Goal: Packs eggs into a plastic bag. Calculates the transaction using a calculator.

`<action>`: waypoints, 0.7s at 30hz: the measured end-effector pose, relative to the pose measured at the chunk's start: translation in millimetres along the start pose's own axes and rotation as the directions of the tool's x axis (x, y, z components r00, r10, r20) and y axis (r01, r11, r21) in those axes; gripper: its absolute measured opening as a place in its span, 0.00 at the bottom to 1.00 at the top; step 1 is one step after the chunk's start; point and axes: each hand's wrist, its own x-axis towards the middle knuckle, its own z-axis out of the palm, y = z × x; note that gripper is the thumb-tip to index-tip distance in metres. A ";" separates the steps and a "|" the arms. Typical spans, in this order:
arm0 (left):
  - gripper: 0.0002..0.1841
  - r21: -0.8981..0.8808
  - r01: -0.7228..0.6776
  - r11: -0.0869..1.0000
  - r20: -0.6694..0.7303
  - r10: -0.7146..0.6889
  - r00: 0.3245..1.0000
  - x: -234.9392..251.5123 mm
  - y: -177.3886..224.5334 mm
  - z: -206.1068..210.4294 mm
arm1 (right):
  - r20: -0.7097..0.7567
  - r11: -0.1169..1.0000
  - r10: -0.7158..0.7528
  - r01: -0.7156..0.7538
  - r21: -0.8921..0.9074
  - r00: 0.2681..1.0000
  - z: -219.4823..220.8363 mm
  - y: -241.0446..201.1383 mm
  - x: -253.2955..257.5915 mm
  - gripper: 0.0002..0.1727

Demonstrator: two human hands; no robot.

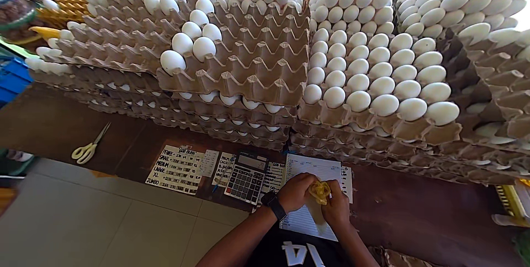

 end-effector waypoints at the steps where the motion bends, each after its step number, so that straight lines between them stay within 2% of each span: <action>1: 0.16 0.008 0.016 1.000 -0.002 -0.016 1.000 1.1 0.8 -0.2 | 0.016 1.000 -0.004 0.004 0.000 1.000 -0.1 1.5 0.8 0.09; 4: 0.17 -0.068 0.034 0.997 -0.059 -0.038 0.998 3.8 -6.8 0.4 | 0.138 0.987 0.041 -0.062 0.150 0.990 -7.8 4.8 3.6 0.08; 6: 0.14 -0.102 0.016 0.995 -0.075 -0.023 0.997 5.3 -11.0 -1.5 | 0.176 0.961 0.065 -0.109 0.255 0.982 -11.3 9.7 5.8 0.08; 8: 0.13 -0.050 -0.015 0.999 -0.065 0.012 0.998 7.6 -6.6 -2.8 | 0.139 0.961 0.075 -0.109 0.256 0.987 -11.5 12.3 7.5 0.07; 11: 0.16 0.060 -0.045 0.997 -0.069 0.049 0.996 10.7 6.0 2.4 | -0.003 0.963 0.117 -0.112 0.246 0.993 1.4 17.3 9.9 0.08; 13: 0.22 -0.015 -0.023 1.000 -0.047 0.022 0.999 15.3 1.4 3.1 | -0.020 0.912 0.180 -0.159 0.377 0.984 5.0 23.4 14.5 0.06; 15: 0.24 -0.104 -0.025 0.994 -0.055 0.019 0.998 20.5 -9.1 2.0 | 0.043 0.838 0.204 -0.197 0.509 0.978 -1.6 32.1 22.4 0.07; 18: 0.13 -0.094 -0.123 0.988 -0.100 0.114 0.988 28.2 -23.1 6.3 | 0.196 0.780 0.200 -0.277 0.560 0.960 -12.5 45.0 27.8 0.09; 21: 0.09 -0.164 -0.168 0.972 -0.063 0.160 0.985 35.9 -27.9 6.0 | 0.315 0.716 0.196 -0.355 0.601 0.929 -20.9 51.8 27.8 0.09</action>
